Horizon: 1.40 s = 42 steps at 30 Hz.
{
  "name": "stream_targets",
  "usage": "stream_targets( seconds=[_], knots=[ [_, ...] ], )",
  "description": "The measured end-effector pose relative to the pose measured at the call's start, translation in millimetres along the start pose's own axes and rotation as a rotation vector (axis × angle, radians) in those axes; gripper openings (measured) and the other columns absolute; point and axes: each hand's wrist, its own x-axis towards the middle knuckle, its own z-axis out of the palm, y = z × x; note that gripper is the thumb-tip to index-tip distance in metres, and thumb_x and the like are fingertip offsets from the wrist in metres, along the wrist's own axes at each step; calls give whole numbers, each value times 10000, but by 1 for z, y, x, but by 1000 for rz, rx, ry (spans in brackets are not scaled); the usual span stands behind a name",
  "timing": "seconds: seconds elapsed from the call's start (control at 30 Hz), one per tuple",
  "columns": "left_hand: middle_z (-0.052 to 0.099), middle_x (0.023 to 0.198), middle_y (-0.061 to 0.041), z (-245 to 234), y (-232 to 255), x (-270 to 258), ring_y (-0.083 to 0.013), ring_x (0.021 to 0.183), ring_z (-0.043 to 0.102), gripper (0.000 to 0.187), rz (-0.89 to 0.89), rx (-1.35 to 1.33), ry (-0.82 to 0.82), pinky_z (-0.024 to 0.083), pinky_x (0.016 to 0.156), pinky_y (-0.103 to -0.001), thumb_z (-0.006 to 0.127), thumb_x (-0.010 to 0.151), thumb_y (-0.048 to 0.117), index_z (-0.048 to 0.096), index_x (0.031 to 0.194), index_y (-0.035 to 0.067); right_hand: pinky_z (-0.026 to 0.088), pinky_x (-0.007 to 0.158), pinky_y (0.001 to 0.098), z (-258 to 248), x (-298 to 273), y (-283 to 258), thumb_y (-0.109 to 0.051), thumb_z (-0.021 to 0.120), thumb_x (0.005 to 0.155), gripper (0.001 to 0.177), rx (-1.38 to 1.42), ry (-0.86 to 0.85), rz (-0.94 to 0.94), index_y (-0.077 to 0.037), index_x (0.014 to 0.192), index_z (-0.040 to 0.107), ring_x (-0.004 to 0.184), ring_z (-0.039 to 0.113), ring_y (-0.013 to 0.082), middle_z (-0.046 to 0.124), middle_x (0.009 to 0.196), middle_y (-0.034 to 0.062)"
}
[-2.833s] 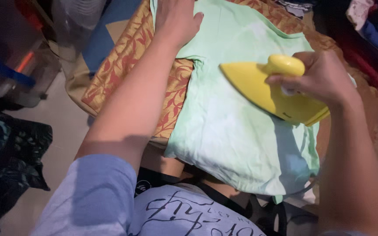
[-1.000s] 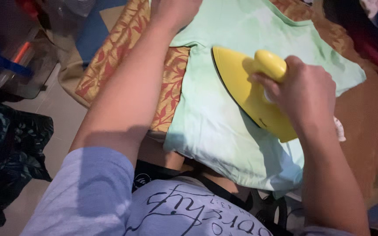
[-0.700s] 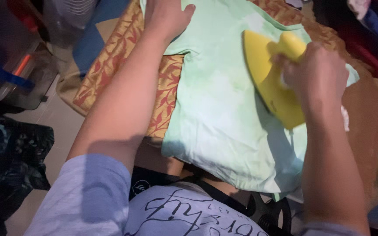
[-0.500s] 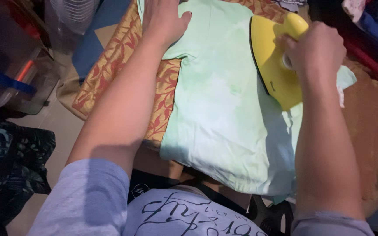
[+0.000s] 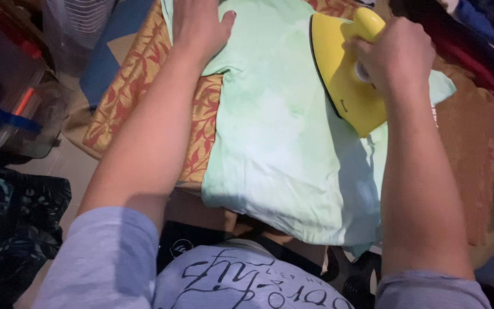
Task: The person irons a light green t-shirt on a patterned cloth, smoothing it with hands and using a yellow iron. After folding the green shirt, the person irons a blue Paw Patrol t-shirt, smoothing the fabric and sleeves.
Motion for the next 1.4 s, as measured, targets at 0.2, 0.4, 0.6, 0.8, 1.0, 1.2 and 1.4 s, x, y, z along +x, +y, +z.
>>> stream_targets(
  seconds=[0.2, 0.4, 0.6, 0.8, 1.0, 1.2, 1.4],
  knots=[
    [690, 1111, -210, 25, 79, 11, -408, 1055, 631, 276, 223, -92, -148, 487, 894, -518, 654, 962, 165, 663, 1203, 31, 560, 707, 511, 1, 6, 1, -567, 918, 833, 626, -41, 99, -13, 37, 907, 772, 722, 711, 416, 729, 807, 240],
    [513, 1427, -218, 44, 77, 9, -427, 1341, 397, 466, 249, 22, -122, 295, 1091, -546, 637, 939, 218, 579, 1340, -11, 556, 736, 500, -6, 15, -3, -539, 926, 805, 619, -18, 33, 44, 31, 989, 768, 817, 714, 416, 733, 898, 253],
    [404, 1560, -186, 51, 64, 0, -418, 1458, 285, 478, 177, 62, -288, 218, 1193, -551, 575, 1031, 260, 532, 1446, 27, 551, 785, 507, -2, 27, -16, -444, 908, 793, 566, 94, 94, 31, -37, 1143, 727, 890, 710, 416, 734, 1007, 230],
    [400, 1582, -169, 52, 68, 0, -403, 1482, 270, 465, 184, 39, -293, 217, 1210, -539, 579, 1022, 238, 542, 1442, 43, 559, 754, 480, -9, 23, -13, -461, 883, 873, 542, 117, 12, 59, -25, 1140, 706, 883, 720, 390, 733, 1018, 234],
    [376, 1592, -168, 53, 64, 4, -389, 1500, 228, 479, 160, 31, -311, 193, 1210, -541, 597, 1002, 247, 536, 1438, 59, 580, 749, 541, -30, 28, -14, -610, 731, 928, 599, 153, -345, 248, -116, 1263, 685, 879, 710, 375, 712, 1054, 228],
    [371, 1593, -174, 54, 67, 10, -395, 1503, 224, 509, 174, 60, -346, 188, 1221, -540, 606, 1002, 267, 523, 1461, 61, 581, 780, 487, -39, 17, -7, -544, 698, 902, 575, 604, -291, 286, -108, 1275, 683, 913, 721, 292, 713, 1086, 165],
    [391, 1593, -190, 52, 64, 6, -412, 1509, 234, 496, 199, 38, -303, 203, 1219, -538, 628, 997, 255, 550, 1441, 48, 579, 727, 485, -36, 6, -15, -468, 655, 922, 566, 543, -276, 374, -72, 1324, 615, 887, 718, 316, 686, 1069, 163]
  ],
)
